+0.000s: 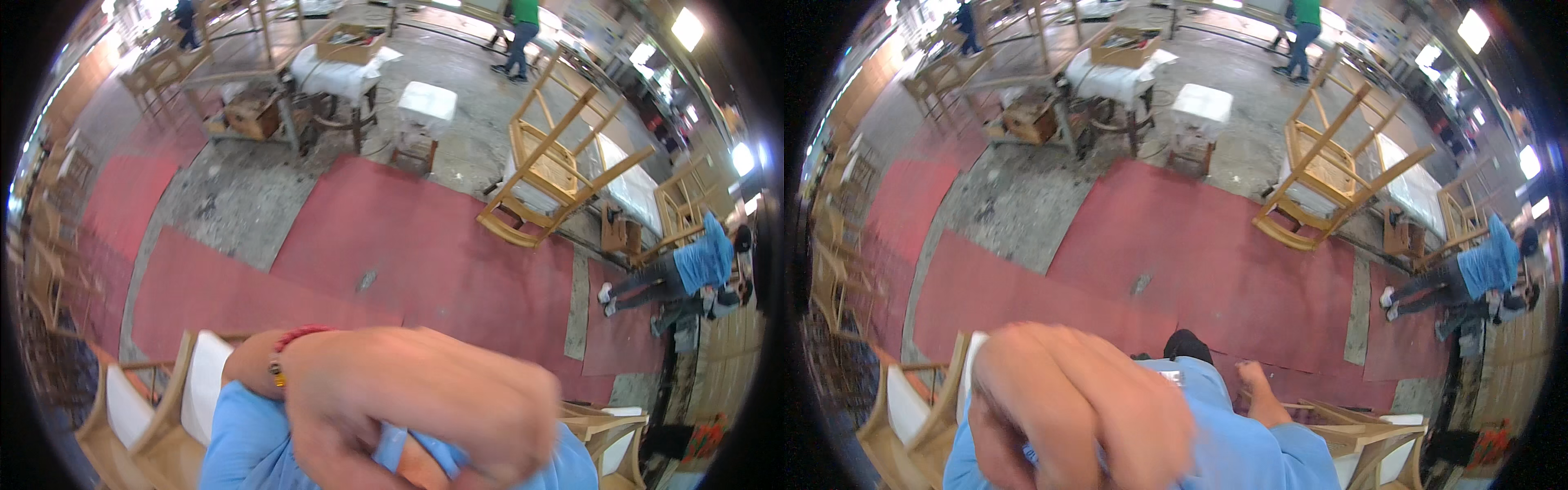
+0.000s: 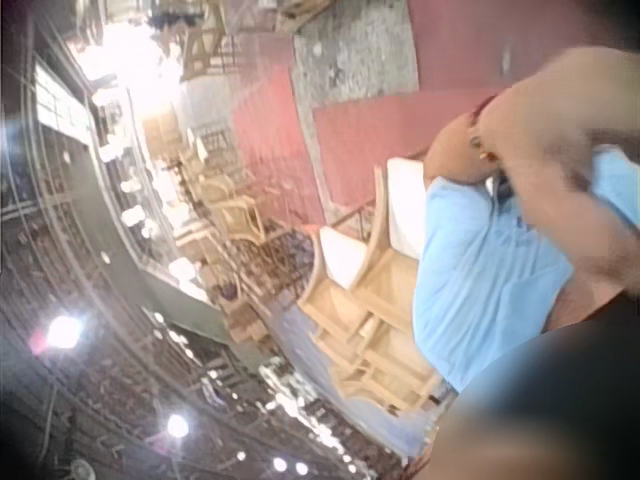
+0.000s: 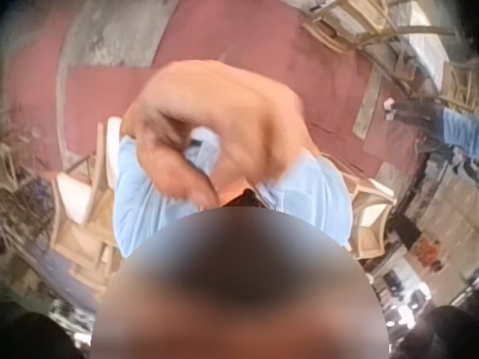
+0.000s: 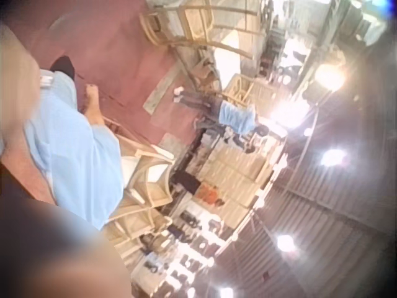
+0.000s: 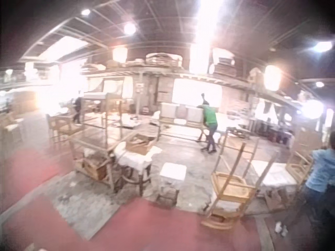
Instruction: The person picks up wooden chairs with white cushions, places them upside down on a metal workbench, and uses a red orbital sander to smooth the legs and frame. After sanding, the person wipes the chair with a white cloth and returns it to an upright position among other chairs.
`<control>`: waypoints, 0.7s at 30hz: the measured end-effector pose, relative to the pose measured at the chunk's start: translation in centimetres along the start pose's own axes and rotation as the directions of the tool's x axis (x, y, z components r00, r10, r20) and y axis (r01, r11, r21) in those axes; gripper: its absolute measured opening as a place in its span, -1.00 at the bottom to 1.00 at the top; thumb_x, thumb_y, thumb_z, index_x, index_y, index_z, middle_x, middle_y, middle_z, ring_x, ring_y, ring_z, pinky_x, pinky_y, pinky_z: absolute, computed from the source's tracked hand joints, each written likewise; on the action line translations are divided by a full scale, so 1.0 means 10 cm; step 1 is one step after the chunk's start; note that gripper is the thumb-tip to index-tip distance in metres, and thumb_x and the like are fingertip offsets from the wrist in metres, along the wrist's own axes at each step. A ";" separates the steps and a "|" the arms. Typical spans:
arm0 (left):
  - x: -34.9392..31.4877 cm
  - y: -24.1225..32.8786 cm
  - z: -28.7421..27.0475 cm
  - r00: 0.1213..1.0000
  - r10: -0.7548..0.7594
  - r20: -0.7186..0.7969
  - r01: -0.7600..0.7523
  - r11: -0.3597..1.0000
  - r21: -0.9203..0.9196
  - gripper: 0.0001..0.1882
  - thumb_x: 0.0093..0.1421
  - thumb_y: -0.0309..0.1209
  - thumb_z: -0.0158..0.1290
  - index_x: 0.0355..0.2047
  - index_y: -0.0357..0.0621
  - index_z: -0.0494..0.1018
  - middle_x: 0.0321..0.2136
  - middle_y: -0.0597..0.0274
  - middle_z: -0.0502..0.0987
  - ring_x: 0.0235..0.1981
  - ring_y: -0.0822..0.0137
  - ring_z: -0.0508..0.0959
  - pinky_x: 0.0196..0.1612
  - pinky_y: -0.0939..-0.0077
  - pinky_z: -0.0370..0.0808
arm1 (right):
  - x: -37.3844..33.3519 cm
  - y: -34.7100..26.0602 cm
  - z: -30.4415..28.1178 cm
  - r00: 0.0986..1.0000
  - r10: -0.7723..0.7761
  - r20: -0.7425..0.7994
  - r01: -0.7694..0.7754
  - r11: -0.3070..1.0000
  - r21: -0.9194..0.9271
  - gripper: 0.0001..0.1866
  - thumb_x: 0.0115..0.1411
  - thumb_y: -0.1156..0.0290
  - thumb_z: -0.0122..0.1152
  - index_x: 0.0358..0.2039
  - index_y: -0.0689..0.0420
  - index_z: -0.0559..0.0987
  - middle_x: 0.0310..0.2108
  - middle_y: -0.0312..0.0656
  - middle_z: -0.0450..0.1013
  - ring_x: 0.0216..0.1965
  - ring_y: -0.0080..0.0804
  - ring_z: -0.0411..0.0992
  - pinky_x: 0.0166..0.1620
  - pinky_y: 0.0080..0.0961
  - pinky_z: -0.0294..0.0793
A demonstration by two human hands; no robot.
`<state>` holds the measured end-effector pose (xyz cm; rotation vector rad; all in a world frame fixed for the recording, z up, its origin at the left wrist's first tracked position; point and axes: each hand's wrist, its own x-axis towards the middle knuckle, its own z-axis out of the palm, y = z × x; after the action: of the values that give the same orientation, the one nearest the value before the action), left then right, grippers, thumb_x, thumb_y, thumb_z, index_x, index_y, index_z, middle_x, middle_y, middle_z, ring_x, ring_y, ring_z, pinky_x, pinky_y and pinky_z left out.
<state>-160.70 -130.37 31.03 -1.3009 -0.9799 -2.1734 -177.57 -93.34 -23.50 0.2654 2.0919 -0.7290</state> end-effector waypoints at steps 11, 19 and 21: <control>-0.94 0.16 -4.09 0.386 -0.023 -0.922 0.922 -0.004 0.387 -0.83 0.23 -0.39 0.06 -0.30 -0.27 0.49 -0.43 0.28 0.53 -0.36 0.50 0.48 -0.24 0.57 0.43 | 1.91 -2.87 0.20 0.959 0.025 0.284 0.112 0.883 -0.456 -0.67 0.23 0.23 0.13 -0.40 0.29 0.61 -0.52 -0.06 0.52 -0.55 -0.25 0.48 -0.46 -0.25 0.50; -4.75 0.67 -4.55 0.028 -0.095 -0.995 0.632 -0.770 0.091 -0.70 0.17 -0.27 -0.05 -0.36 -0.22 0.57 -0.29 -0.09 0.61 -0.26 -0.02 0.59 -0.19 0.09 0.52 | 2.03 -7.19 0.45 0.844 -0.522 0.122 0.534 0.840 -0.099 -0.70 0.22 0.25 0.13 -0.23 0.24 0.59 -0.46 -0.20 0.54 -0.44 -0.38 0.48 -0.38 -0.38 0.50; -5.56 0.69 -4.29 -0.317 -0.071 -0.946 0.537 -0.836 -0.117 -0.72 0.13 -0.30 -0.05 -0.34 -0.11 0.63 -0.19 0.00 0.61 -0.18 0.01 0.60 -0.14 0.10 0.54 | 2.08 -7.87 0.87 0.789 -0.597 0.144 0.611 0.788 -0.079 -0.73 0.20 0.28 0.13 -0.25 0.23 0.60 -0.46 -0.21 0.54 -0.44 -0.40 0.48 -0.36 -0.41 0.50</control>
<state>-154.85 -167.08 -28.92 1.7443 -3.0677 -0.8272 -218.45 -163.47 -12.52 -0.5422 2.1053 -0.9533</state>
